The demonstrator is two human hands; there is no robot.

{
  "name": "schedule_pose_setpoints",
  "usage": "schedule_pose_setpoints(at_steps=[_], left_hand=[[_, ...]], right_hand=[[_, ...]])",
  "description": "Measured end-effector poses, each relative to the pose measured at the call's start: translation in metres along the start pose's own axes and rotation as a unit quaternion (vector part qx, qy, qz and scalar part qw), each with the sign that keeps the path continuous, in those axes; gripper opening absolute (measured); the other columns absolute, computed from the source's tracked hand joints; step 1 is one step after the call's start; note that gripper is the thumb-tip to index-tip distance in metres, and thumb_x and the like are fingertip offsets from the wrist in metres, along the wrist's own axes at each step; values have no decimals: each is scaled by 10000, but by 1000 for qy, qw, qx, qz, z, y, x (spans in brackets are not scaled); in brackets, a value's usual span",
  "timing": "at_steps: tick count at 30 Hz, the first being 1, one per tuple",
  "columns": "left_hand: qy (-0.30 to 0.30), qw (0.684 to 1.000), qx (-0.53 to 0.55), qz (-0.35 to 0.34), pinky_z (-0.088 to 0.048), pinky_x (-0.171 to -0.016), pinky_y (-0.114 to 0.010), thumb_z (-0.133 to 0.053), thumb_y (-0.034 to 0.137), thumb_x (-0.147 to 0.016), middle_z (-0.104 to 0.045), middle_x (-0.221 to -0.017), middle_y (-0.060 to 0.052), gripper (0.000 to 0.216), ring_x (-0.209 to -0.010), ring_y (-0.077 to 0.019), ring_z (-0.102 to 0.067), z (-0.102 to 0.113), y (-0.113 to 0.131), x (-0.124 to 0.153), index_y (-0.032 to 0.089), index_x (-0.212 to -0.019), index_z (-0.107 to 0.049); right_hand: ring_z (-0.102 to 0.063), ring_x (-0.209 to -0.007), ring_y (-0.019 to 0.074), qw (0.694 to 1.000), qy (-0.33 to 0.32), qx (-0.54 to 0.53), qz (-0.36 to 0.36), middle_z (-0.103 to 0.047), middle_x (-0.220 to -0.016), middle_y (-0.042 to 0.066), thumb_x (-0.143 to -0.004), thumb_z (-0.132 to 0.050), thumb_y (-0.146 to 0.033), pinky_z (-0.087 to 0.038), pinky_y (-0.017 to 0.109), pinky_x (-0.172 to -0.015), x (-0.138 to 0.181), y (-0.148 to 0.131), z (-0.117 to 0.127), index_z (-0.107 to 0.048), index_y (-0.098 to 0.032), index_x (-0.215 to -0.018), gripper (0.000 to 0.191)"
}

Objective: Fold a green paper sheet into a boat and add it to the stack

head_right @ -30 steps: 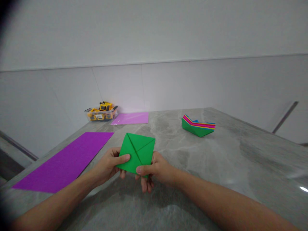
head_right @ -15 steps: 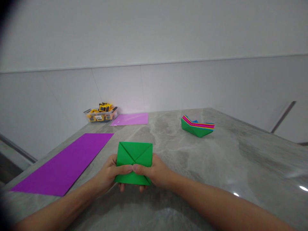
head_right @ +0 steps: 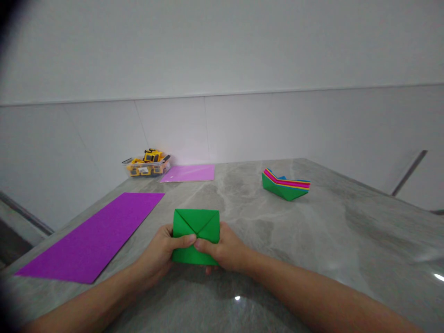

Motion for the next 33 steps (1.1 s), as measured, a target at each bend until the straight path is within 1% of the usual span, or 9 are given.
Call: schedule_pose_setpoints(at_steps=[5, 9, 11, 14, 19, 24, 26, 30, 33], left_hand=[[26, 999, 19, 9, -563, -573, -361, -881, 290, -553, -747, -713, -139, 366, -579, -260, -693, -2, 2, 2, 61, -804, -743], [33, 999, 3, 2, -564, -577, -345, -856, 339, -626, -751, -737, -134, 370, -583, -242, -694, -2, 4, 1, 66, -847, -740], [41, 999, 1, -4, -561, -575, -333, -854, 324, -624, -750, -730, -130, 355, -582, -235, -690, -2, 4, 1, 64, -835, -736], [46, 999, 6, 1, -559, -569, -338, -861, 310, -590, -748, -731, -138, 367, -595, -250, -691, -1, 5, 1, 53, -817, -729], [59, 998, -2, -4, -570, -608, -356, -842, 350, -646, -757, -781, -133, 393, -614, -240, -694, 0, 5, -1, 64, -886, -720], [89, 996, 20, 4, -555, -563, -334, -864, 312, -581, -747, -718, -120, 382, -577, -235, -680, 3, 4, -4, 64, -827, -710], [89, 996, 24, 8, -547, -544, -331, -870, 317, -564, -740, -696, -117, 391, -558, -235, -674, 4, 4, -4, 65, -815, -708], [75, 997, 16, 1, -551, -568, -334, -842, 395, -633, -747, -747, -123, 414, -588, -230, -680, 6, 4, -7, 74, -862, -714], [84, 996, 15, -8, -542, -583, -317, -836, 411, -645, -746, -755, -117, 406, -608, -220, -679, 8, 3, -8, 85, -856, -716]], right_hand=[[-569, -520, 114, 1000, 6, 2, 4, -639, -761, 25, -727, -752, -520, -510, 230, -409, -3, -2, -4, -634, -160, -1128, 552], [-571, -513, 116, 1000, 17, 1, 1, -640, -750, 26, -719, -754, -525, -509, 230, -400, -4, 2, -3, -639, -150, -1085, 536], [-567, -505, 108, 1000, 18, 3, 1, -639, -739, 19, -722, -757, -514, -507, 219, -399, -5, 3, -4, -638, -155, -1065, 511], [-555, -484, 92, 1000, 12, 2, 7, -631, -722, 3, -729, -756, -503, -498, 202, -394, -5, 1, -6, -630, -163, -1050, 485], [-541, -457, 95, 999, 37, 33, -5, -609, -685, -4, -734, -736, -517, -496, 225, -386, -7, 4, -2, -620, -151, -1012, 474], [-534, -446, 89, 997, 50, 57, -3, -590, -667, -15, -760, -711, -494, -493, 214, -379, -9, 6, -6, -610, -160, -996, 421], [-538, -453, 89, 998, 49, 50, -4, -593, -678, -16, -754, -714, -493, -497, 212, -382, -9, 5, -8, -600, -163, -1015, 436], [-544, -450, 99, 996, 64, 60, -7, -586, -657, -19, -741, -709, -492, -500, 225, -384, -9, 5, -7, -584, -156, -977, 429], [-545, -439, 105, 995, 73, 70, -15, -586, -651, -20, -738, -703, -482, -499, 236, -383, -10, 7, -7, -561, -161, -988, 431]])
Point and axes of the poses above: each hand's wrist, its own x-axis away from the middle knuckle, its own z-axis out of the back of the hand, y = z × x, the point moved 3 cm from there along -x, towards the middle knuckle
